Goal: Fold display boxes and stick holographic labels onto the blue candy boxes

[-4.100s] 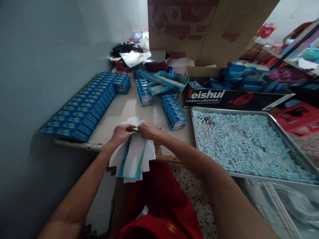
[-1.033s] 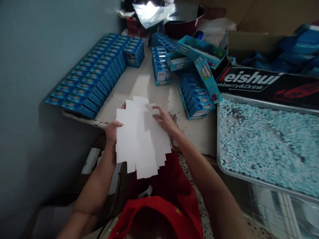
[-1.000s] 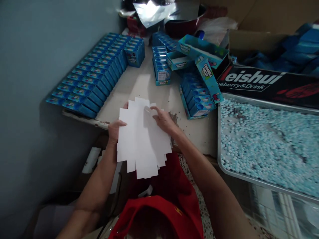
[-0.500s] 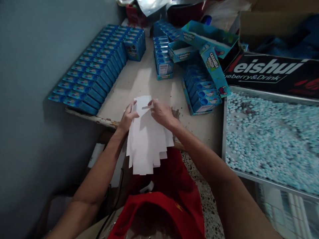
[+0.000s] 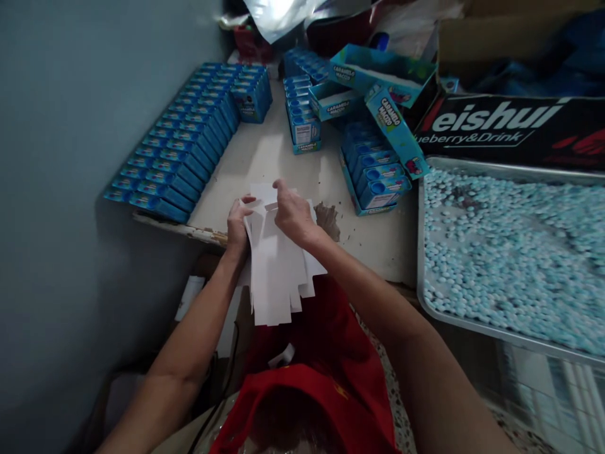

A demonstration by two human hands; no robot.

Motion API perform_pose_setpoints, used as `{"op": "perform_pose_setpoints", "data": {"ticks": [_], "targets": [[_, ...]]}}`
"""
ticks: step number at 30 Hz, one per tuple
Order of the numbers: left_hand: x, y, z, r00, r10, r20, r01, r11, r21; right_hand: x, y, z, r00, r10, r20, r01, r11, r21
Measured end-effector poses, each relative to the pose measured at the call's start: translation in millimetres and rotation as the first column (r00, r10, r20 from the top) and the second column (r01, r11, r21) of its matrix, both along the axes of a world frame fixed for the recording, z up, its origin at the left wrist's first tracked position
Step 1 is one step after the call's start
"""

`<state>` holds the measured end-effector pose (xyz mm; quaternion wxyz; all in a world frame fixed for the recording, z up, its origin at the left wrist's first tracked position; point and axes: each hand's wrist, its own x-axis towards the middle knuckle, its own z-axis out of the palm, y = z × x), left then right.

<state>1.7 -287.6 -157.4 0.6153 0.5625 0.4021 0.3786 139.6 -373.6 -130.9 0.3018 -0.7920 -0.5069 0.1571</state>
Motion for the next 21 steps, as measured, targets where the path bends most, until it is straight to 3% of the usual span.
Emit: {"op": "perform_pose_setpoints", "data": {"ticks": [5, 9, 12, 16, 21], "targets": [[8, -5, -2.4, 0.987, 0.079, 0.140, -0.085, 0.996, 0.036, 4, -2, -6.5, 0.996, -0.088, -0.010, 0.089, 0.992, 0.095], [10, -7, -0.6, 0.992, 0.093, 0.081, -0.102, 0.988, 0.112, 4, -4, -4.7, 0.989, -0.145, -0.005, 0.145, 0.987, 0.076], [10, -5, 1.6, 0.995, 0.097, 0.011, -0.097, 0.990, 0.098, 1, -7, -2.4, 0.985, -0.171, -0.034, 0.173, 0.982, 0.072], [13, -5, 2.0, 0.994, 0.095, -0.046, -0.093, 0.994, 0.050, -4, -9, -1.8, 0.988, -0.154, 0.017, 0.153, 0.986, 0.059], [20, -10, 4.9, 0.982, 0.135, -0.133, -0.122, 0.987, 0.101, 10, 1, 7.9, 0.998, -0.049, 0.030, 0.050, 0.999, -0.020]]}}
